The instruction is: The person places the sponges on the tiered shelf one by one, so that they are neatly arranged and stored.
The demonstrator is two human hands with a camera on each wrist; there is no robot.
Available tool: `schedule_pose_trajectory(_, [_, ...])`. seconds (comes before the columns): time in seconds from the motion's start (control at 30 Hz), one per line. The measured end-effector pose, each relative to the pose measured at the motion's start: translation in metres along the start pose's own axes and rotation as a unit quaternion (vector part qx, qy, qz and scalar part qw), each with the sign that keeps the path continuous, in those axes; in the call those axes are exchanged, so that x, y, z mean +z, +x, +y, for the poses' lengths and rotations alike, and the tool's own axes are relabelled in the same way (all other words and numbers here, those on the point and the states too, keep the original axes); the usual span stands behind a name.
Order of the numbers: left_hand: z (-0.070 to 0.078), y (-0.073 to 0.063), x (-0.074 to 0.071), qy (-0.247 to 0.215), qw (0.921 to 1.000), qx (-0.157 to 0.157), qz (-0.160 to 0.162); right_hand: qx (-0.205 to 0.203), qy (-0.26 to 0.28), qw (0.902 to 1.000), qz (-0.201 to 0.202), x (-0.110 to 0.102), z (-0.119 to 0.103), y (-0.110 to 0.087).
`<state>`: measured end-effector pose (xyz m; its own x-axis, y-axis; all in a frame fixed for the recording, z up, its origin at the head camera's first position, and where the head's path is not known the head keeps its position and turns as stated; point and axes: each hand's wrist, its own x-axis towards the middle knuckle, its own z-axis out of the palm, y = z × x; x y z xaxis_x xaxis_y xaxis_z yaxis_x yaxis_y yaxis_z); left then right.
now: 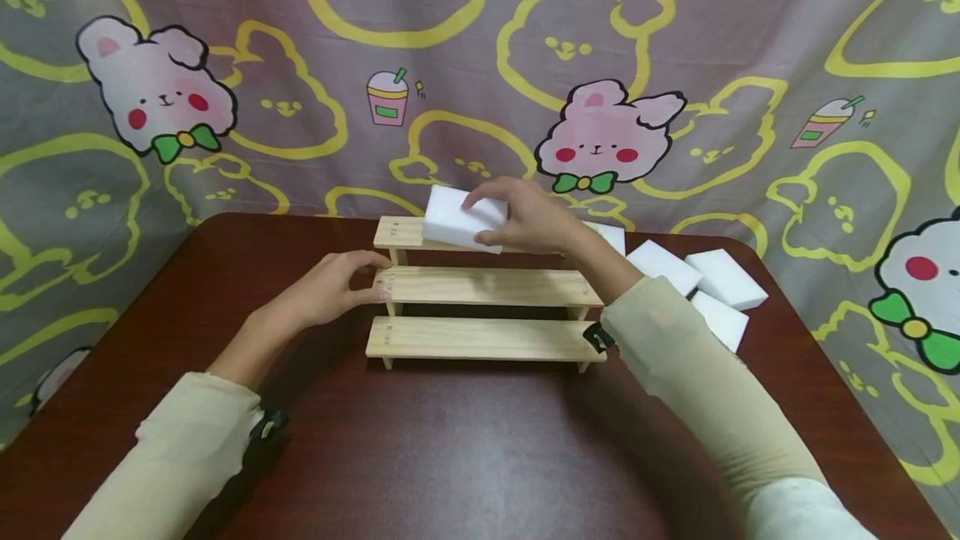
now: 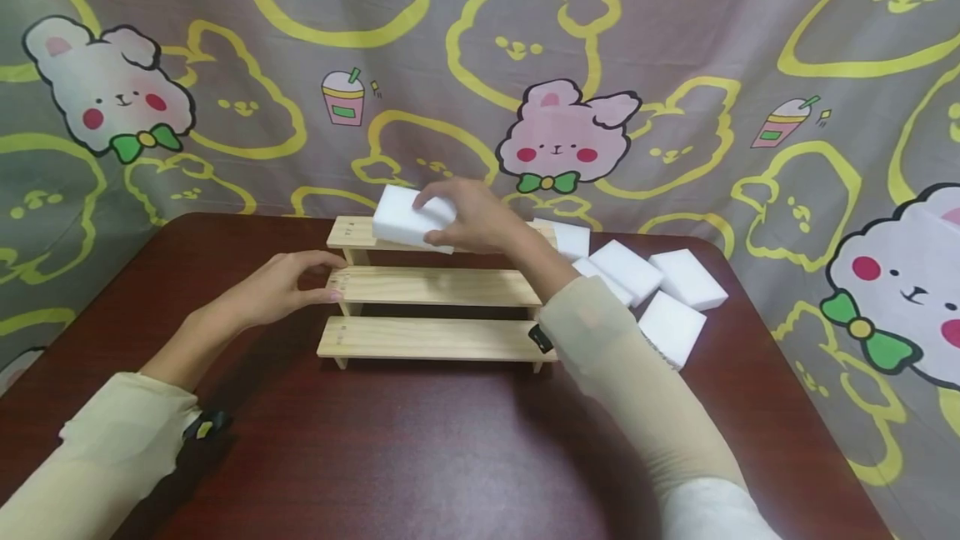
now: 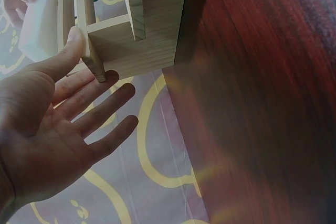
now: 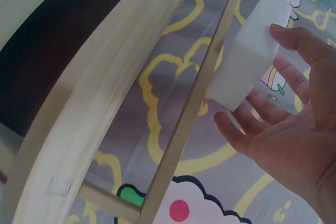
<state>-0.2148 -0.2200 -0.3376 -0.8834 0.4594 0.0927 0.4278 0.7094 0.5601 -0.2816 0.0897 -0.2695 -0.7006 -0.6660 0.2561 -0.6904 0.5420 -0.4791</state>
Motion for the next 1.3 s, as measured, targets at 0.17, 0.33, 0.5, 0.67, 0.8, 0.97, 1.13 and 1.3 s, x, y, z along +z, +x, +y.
schedule_pose_trajectory(0.17, [0.000, 0.001, -0.001, 0.002, 1.0000, -0.003, 0.002, -0.017, 0.014, 0.9997, 0.007, 0.004, -0.002, 0.005])
schedule_pose_trajectory(0.33, [0.000, 0.001, -0.002, 0.002, 1.0000, -0.004, -0.001, -0.008, 0.017, 0.9998, 0.005, 0.008, -0.005, 0.012])
schedule_pose_trajectory(0.5, [0.000, 0.001, -0.001, 0.002, 1.0000, -0.006, -0.002, 0.004, 0.017, 0.9998, 0.000, 0.010, -0.006, 0.017])
schedule_pose_trajectory(0.67, [0.001, 0.001, 0.000, 0.005, 1.0000, 0.000, 0.001, 0.003, 0.021, 0.9998, -0.003, 0.014, -0.006, 0.020])
schedule_pose_trajectory(0.8, [0.001, 0.001, 0.000, 0.008, 0.9999, 0.004, 0.003, 0.010, 0.019, 0.9997, -0.009, 0.016, -0.007, 0.022])
schedule_pose_trajectory(0.97, [0.001, 0.001, 0.001, 0.010, 0.9999, 0.006, 0.004, 0.013, 0.022, 0.9996, -0.015, 0.018, -0.008, 0.025])
schedule_pose_trajectory(1.13, [0.001, 0.001, 0.001, 0.007, 0.9999, 0.007, 0.005, 0.013, 0.023, 0.9995, -0.017, 0.019, -0.009, 0.028])
schedule_pose_trajectory(1.3, [0.001, 0.001, 0.002, 0.006, 1.0000, 0.004, 0.003, 0.022, 0.020, 0.9992, -0.025, 0.020, -0.010, 0.030])
